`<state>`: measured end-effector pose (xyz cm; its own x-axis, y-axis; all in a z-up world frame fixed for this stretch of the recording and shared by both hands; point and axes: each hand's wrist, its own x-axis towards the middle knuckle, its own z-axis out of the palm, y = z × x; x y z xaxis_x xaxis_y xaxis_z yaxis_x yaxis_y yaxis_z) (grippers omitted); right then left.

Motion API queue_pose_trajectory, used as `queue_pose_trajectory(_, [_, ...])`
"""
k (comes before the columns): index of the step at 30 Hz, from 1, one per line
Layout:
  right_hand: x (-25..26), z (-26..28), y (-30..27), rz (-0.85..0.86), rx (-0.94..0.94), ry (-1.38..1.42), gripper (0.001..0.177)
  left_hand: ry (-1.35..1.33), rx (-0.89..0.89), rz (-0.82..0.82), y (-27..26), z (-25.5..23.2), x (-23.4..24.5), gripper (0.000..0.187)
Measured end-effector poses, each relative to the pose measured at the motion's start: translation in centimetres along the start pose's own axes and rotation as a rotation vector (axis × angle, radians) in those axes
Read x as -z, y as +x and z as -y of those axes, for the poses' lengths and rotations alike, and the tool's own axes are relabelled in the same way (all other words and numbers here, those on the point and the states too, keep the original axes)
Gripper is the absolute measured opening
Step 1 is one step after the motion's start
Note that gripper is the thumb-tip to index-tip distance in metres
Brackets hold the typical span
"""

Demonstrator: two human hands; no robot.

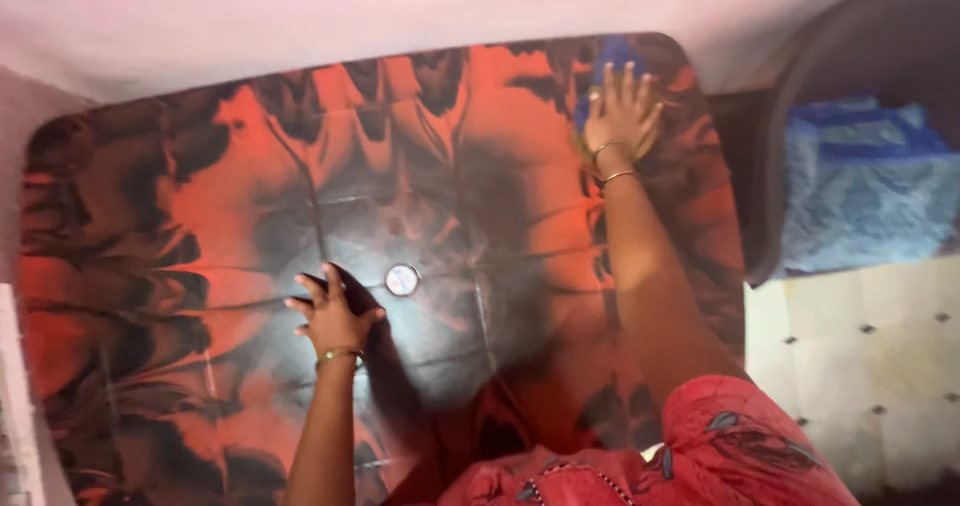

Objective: The person wipes the surface of a rectangular table with a floral pattern using a blue cloth. They move the cloth across the table in repetitive strokes, covering different areas of the surface.

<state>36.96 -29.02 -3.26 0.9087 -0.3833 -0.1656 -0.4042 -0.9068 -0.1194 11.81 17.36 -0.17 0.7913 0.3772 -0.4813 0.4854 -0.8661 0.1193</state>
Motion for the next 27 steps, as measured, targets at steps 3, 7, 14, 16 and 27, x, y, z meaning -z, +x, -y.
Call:
queue_pose_trajectory(3, [-1.8, 2.8, 3.9, -0.046, 0.024, 0.034, 0.06, 0.034, -0.004, -0.019, 0.3, -0.5, 0.5, 0.133])
queue_pose_trajectory(7, [-3.7, 9.9, 3.5, -0.314, 0.394, -0.106, 0.058, 0.043, 0.006, -0.023, 0.4, -0.6, 0.5, 0.132])
queue_pose_trajectory(14, [-4.0, 31.1, -14.6, 0.215, 0.834, 0.042, 0.035, 0.083, 0.026, 0.004, 0.7, -1.1, 0.6, 0.133])
queue_pose_trajectory(16, [-3.7, 34.5, -18.2, -0.015, 1.267, 0.088, 0.062, 0.08, 0.04, 0.021, 0.8, -0.9, 0.7, 0.134])
queue_pose_trajectory(27, [-4.1, 23.1, 0.7, -0.345, 0.865, 0.397, 0.035, 0.093, 0.003, 0.041, 1.0, 0.1, -0.2, 0.136])
